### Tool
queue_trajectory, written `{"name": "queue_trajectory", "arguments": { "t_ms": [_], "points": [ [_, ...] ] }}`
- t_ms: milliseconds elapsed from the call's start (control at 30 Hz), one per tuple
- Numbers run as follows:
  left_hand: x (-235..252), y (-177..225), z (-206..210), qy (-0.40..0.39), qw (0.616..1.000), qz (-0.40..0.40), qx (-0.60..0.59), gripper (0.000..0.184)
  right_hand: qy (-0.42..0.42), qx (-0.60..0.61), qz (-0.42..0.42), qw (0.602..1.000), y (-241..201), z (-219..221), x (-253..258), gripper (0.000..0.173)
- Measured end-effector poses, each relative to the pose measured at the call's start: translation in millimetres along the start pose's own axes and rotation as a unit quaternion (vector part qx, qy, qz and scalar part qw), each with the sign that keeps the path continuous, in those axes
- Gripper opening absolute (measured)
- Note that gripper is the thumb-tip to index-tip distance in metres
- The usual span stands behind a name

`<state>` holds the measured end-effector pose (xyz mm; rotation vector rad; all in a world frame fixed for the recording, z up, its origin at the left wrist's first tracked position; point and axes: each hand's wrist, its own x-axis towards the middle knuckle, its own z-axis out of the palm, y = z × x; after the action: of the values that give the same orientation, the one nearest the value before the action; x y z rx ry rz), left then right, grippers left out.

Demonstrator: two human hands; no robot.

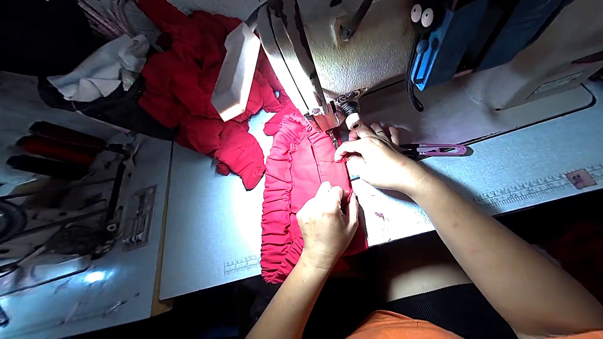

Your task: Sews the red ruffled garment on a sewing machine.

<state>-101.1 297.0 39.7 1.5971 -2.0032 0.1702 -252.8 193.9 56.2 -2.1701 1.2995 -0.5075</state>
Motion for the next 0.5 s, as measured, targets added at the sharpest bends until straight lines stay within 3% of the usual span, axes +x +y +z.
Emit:
{"name": "queue_trajectory", "arguments": {
  "t_ms": [100, 300, 500],
  "points": [
    [-1, 1, -5, -0.020, 1.000, -0.007, -0.013, 0.028, 0.003, 0.011, -0.003, 1.000, 1, 0, 0, 0.032],
    [7, -13, -11, -0.134, 0.987, -0.075, -0.054, 0.016, 0.009, 0.023, -0.006, 1.000, -2, 2, -3, 0.033],
    [19, -28, -20, -0.181, 0.946, -0.155, -0.220, 0.011, 0.051, -0.011, -0.041, 0.998, -3, 9, -10, 0.029]
  ]
}}
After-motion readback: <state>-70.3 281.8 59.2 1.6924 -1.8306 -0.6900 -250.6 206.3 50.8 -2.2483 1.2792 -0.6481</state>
